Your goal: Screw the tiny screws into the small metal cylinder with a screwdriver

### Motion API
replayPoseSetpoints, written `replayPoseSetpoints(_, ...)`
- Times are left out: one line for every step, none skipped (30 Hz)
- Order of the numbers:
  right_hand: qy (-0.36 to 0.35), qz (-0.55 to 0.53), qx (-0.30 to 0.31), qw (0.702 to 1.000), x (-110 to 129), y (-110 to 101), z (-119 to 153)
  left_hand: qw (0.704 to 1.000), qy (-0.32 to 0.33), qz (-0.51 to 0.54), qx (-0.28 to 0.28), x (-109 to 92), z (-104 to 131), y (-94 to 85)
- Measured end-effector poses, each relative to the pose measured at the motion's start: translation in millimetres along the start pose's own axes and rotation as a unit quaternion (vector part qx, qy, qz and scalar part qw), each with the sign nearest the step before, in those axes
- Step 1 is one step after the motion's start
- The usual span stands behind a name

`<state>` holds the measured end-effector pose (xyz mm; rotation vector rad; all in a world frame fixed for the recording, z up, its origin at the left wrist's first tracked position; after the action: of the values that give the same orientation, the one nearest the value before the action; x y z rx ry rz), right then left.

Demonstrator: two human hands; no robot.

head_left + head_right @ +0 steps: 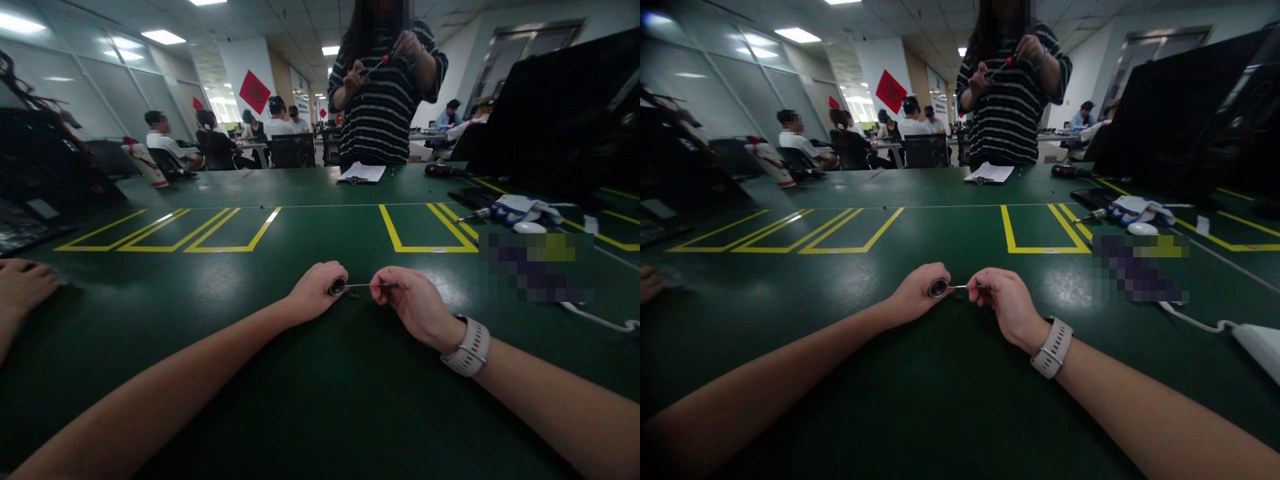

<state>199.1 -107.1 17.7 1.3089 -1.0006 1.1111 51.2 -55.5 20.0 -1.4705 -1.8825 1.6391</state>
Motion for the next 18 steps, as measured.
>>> replayPoseSetpoints(0.001,-0.002,-0.003,1.0,0,-1,0,1.0,0.0,0.001,0.002,0,0,-0.3)
replayPoseSetpoints(0.0,-0.003,-0.006,1.0,-1,-2,-1,1.0,0.0,0.002,0.003,-1,0,-0.6)
replayPoseSetpoints(-0.001,-0.003,-0.011,1.0,-1,-4,-1,1.0,-0.001,0.003,0.003,-1,0,-1.0)
replayPoseSetpoints(-0.002,-0.002,-0.015,1.0,-2,-5,-2,1.0,-0.003,0.005,0.003,-1,0,-1.4)
replayPoseSetpoints(-0.004,0.001,-0.018,1.0,-3,-6,-2,1.0,-0.004,0.005,0.003,-1,0,-1.6)
replayPoseSetpoints(-0.007,0.003,-0.021,1.0,-3,-7,-3,1.0,-0.006,0.004,0.002,-1,0,-1.8)
replayPoseSetpoints(-0.009,0.005,-0.025,1.0,-3,-8,-3,1.0,-0.007,0.002,0.002,-1,0,-1.9)
replayPoseSetpoints(-0.011,0.006,-0.028,1.0,-4,-8,-3,1.0,-0.009,0.001,0.002,-1,0,-1.8)
replayPoseSetpoints(-0.014,0.007,-0.03,0.999,-4,-9,-3,1.0,-0.011,0.001,0.002,-1,0,-1.7)
replayPoseSetpoints(-0.016,0.009,-0.034,0.999,-3,-9,-4,1.0,-0.013,0.0,0.001,0,0,-1.6)
replayPoseSetpoints(-0.019,0.01,-0.038,0.999,-3,-9,-4,1.0,-0.016,0.001,0.0,0,0,-1.4)
replayPoseSetpoints(-0.021,0.012,-0.044,0.999,-3,-10,-4,1.0,-0.019,0.003,-0.002,1,-1,-1.2)
replayPoseSetpoints(-0.023,0.014,-0.05,0.998,-2,-10,-4,1.0,-0.021,0.005,-0.003,2,-1,-0.8)
replayPoseSetpoints(-0.024,0.016,-0.057,0.998,-2,-11,-4,1.0,-0.023,0.007,-0.003,3,-1,-0.4)
replayPoseSetpoints(-0.025,0.017,-0.065,0.997,-1,-12,-4,1.0,-0.026,0.009,-0.003,4,-1,0.2)
replayPoseSetpoints(-0.025,0.018,-0.073,0.997,-1,-12,-4,1.0,-0.029,0.011,-0.002,4,-1,0.7)
replayPoseSetpoints(-0.025,0.019,-0.081,0.996,-1,-13,-4,0.999,-0.033,0.014,-0.001,5,-1,1.1)
replayPoseSetpoints(-0.025,0.02,-0.088,0.996,-1,-13,-4,0.999,-0.038,0.019,0.001,6,-1,1.4)
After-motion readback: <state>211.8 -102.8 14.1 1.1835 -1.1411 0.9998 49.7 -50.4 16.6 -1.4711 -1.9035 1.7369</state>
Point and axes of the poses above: each hand's wrist, its own z-axis away from the middle knuckle, its own y-axis out of the palm, x = y × z, the point moved 5 cm from there along -z, towards the middle knuckle, and after that the axes turned 4 degrees about z, right-handed, at the moved point
